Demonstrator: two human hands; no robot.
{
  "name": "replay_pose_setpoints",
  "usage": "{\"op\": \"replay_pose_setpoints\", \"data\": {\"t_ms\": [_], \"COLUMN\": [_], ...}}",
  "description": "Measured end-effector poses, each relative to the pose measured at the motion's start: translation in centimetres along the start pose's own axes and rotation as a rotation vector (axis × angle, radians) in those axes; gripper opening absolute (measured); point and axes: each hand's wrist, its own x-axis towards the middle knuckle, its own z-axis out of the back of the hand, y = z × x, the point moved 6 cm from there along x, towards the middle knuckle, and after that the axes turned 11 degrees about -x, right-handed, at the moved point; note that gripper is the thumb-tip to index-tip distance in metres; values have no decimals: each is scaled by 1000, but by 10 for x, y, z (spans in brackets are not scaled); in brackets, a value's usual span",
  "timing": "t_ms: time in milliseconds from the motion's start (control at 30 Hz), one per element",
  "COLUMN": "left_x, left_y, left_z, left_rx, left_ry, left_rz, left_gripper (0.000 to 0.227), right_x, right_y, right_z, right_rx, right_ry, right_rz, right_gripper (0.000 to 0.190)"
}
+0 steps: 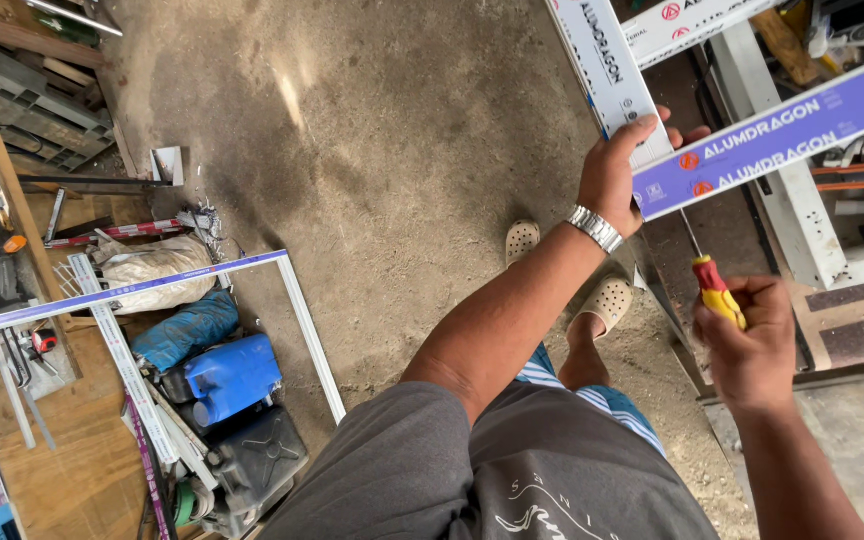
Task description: The person uses a screwdriver to tighten screws on a white aluminum frame, securing a purple protective strip to the profile. They manipulate the frame and the tool to align and fasten the components together.
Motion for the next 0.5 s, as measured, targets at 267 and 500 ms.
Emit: {"op": "replay_pose_setpoints", "data": {"t_ms": [267, 500], "left_x": [-1, 1], "left_y": [-8, -4], "left_z": [-4, -2], "left_rx": [35, 72], "left_ry": [36, -11], "left_rz": [-41, -6], "left_gripper": [33, 35], "right_x": [-1, -12], "right_y": [16, 65], "right_z": [-14, -14], "right_rx": [275, -893], "right_ry": [9, -255], "right_rz": [-91, 478], "right_gripper": [19, 18]}}
